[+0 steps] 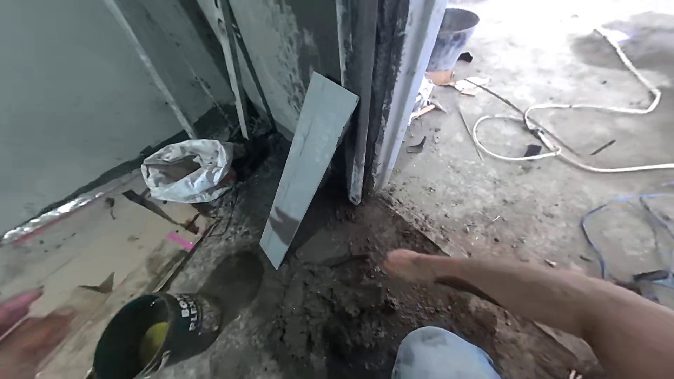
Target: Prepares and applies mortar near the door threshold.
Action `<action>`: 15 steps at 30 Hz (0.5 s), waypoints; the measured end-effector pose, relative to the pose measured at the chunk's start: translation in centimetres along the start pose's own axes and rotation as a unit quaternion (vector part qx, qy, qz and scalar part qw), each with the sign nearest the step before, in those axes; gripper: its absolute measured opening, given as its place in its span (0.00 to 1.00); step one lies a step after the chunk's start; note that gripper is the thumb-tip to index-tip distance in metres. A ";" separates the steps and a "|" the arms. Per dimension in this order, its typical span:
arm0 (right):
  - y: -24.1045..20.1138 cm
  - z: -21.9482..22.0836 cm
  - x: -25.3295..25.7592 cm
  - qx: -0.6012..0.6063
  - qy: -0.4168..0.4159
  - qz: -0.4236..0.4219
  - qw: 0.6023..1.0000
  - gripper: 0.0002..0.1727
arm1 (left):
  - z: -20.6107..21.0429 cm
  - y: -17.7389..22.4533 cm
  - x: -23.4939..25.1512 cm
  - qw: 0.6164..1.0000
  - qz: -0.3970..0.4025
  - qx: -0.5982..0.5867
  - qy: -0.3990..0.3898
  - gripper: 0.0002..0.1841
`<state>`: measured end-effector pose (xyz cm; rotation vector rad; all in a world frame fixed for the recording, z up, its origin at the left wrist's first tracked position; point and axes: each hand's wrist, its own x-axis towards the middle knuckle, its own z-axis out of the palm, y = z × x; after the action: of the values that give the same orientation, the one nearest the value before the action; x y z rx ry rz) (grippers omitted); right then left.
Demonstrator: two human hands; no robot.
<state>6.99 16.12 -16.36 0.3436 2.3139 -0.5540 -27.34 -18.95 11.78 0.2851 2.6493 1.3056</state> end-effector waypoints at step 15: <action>-4.7 6.6 1.2 0.346 -0.006 0.087 0.934 0.23 | 3.4 -3.1 3.6 0.992 0.126 0.024 -0.019 0.24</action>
<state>8.19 8.99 -20.11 0.8596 1.9777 -1.2660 -30.28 -17.36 7.01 0.6642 2.6845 1.2890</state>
